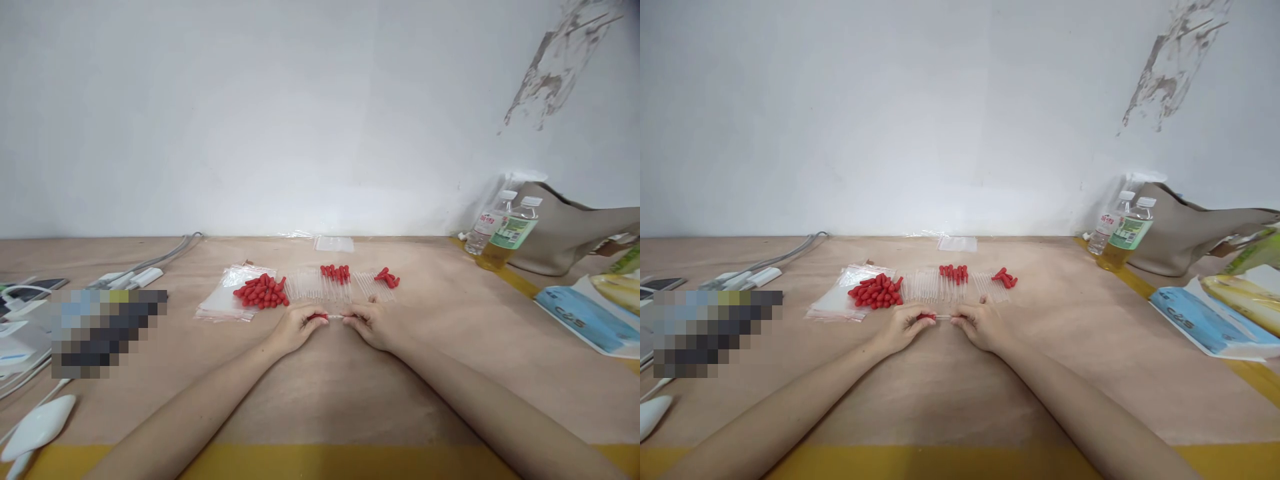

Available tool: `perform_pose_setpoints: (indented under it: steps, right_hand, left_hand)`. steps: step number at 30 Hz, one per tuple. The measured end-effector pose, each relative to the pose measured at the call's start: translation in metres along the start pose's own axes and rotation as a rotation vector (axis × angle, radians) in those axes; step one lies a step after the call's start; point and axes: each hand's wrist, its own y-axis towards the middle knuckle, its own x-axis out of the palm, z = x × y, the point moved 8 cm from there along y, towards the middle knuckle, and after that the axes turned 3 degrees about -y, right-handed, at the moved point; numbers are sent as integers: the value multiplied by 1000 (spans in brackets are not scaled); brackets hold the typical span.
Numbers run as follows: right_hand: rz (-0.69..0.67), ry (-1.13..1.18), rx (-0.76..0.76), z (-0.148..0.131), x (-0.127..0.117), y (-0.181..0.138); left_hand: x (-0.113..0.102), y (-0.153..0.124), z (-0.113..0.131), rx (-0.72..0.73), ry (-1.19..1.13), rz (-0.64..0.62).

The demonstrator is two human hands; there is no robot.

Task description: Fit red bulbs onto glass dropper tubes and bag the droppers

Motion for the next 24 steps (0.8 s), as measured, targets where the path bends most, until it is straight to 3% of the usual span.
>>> perform_pose_setpoints:
  steps: [5, 13, 24]
  right_hand:
    - [-40, -76, -89, -2, 0, 1]
    - [93, -307, -168, -21, -1, -2]
    - [198, -89, -293, -24, 3, -2]
  left_hand:
    - [10, -2, 2, 31, 42, -108]
    - [8, -1, 2, 65, 188, -33]
    - [6, 0, 7, 196, 225, -29]
